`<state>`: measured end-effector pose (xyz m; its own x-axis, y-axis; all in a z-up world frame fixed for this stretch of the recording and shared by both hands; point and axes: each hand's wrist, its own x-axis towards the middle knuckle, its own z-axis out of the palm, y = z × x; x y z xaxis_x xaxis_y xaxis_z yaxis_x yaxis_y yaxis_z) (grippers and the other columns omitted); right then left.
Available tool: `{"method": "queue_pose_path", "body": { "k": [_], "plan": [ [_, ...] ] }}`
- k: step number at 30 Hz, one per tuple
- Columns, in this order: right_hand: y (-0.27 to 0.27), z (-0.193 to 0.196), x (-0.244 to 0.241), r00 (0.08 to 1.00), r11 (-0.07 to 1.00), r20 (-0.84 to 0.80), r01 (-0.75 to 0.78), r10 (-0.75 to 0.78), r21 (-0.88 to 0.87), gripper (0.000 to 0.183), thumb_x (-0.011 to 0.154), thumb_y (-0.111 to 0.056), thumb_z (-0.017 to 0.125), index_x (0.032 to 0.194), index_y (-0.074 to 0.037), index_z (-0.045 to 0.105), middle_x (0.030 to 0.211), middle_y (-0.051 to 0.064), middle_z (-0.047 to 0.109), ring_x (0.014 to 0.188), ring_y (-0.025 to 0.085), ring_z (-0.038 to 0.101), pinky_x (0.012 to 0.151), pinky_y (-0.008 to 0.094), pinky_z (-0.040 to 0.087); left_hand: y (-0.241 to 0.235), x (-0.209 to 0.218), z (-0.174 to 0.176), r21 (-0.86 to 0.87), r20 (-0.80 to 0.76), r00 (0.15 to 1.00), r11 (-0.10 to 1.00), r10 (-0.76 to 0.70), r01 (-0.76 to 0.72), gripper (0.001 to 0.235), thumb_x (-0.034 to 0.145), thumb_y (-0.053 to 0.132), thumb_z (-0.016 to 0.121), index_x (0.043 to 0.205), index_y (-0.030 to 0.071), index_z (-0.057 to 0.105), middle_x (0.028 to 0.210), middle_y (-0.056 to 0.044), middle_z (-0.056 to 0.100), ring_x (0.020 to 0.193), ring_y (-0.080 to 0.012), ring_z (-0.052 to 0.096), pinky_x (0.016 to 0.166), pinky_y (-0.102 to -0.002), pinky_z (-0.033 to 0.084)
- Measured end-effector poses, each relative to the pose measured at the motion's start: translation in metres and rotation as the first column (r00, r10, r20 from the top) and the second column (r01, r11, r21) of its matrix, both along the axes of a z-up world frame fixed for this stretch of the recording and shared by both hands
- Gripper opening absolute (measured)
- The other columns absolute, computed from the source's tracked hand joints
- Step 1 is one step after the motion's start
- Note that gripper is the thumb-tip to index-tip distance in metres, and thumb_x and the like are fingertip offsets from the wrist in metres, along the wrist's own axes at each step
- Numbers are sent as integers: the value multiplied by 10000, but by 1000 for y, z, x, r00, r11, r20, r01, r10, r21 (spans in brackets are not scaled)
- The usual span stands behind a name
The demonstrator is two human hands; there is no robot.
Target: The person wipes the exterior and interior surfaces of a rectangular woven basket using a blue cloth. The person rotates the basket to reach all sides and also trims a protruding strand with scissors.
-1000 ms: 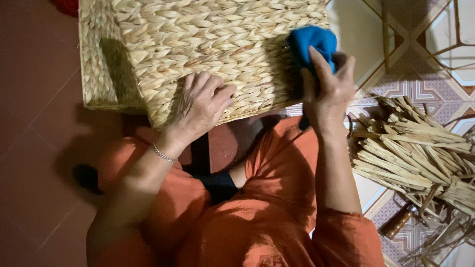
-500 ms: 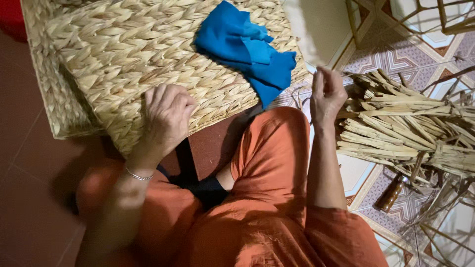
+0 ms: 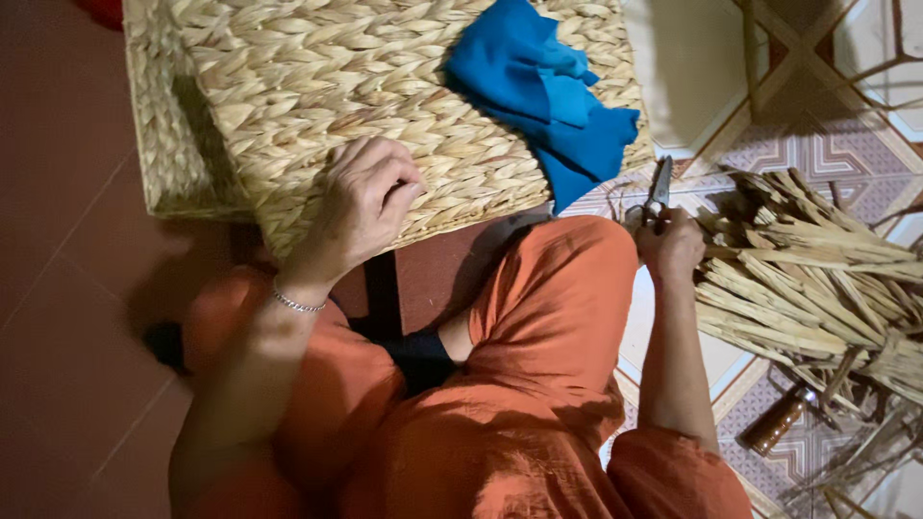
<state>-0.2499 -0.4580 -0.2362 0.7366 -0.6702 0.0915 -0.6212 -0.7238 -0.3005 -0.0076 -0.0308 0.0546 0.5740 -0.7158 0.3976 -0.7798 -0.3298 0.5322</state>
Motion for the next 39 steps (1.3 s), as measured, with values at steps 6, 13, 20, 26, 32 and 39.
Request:
{"method": "queue_pose_path", "body": {
  "k": [6, 13, 20, 26, 32, 39],
  "plan": [
    [-19, 6, -6, 959, 896, 220, 64, -177, 439, 347, 818, -188, 830, 1073, -19, 665, 817, 168, 714, 662, 287, 660, 602, 405, 507, 4, 2, 9, -10, -4, 1000, 1000, -28, 28, 98, 900, 36, 752, 926, 36, 658, 1036, -78, 655, 997, -280, 630, 907, -411, 485],
    [20, 92, -5, 814, 361, 230, -26, -534, 932, 449, 952, -126, 754, 1367, -50, 599, 878, 41, 688, 602, 73, 573, 458, 213, 391, 3, 0, 3, 87, 129, 991, 996, -20, 8, 125, 920, 87, 770, 957, 47, 657, 1039, -81, 635, 981, -269, 604, 877, -413, 450],
    [112, 236, 27, 692, 740, 580, -638, 429, 214, 730, 845, -258, 806, 1472, -14, 524, 1202, 179, 651, 989, 223, 614, 816, 398, 551, 2, 2, -11, 51, 147, 988, 998, -44, 37, 89, 955, 48, 711, 982, 45, 626, 1055, -87, 624, 984, -251, 575, 868, -396, 421],
    [171, 271, 82, 647, 660, 150, -749, 748, -58, 763, 744, -508, 853, 1376, -128, 657, 844, 91, 579, 727, 246, 601, 655, 418, 544, 6, 5, -15, 7, 122, 990, 998, -65, 65, 101, 945, 31, 699, 987, 45, 608, 1037, -90, 605, 997, -274, 582, 901, -416, 430],
    [184, 285, 100, 523, 531, 100, -817, 846, -222, 685, 835, -415, 798, 1437, -143, 617, 985, 95, 618, 857, 278, 641, 735, 423, 558, 3, 3, -9, -1, 114, 992, 999, -48, 48, 140, 921, 57, 716, 977, 45, 588, 1025, -89, 597, 992, -288, 581, 892, -423, 424],
    [191, 289, 107, 505, 514, 97, -829, 857, -222, 674, 862, -390, 770, 1457, -123, 602, 989, 97, 623, 893, 289, 654, 762, 430, 547, 4, 1, -8, 30, 166, 985, 999, -41, 36, 110, 937, 90, 697, 955, 54, 595, 1056, -75, 605, 1018, -269, 578, 898, -419, 411]
  ]
}}
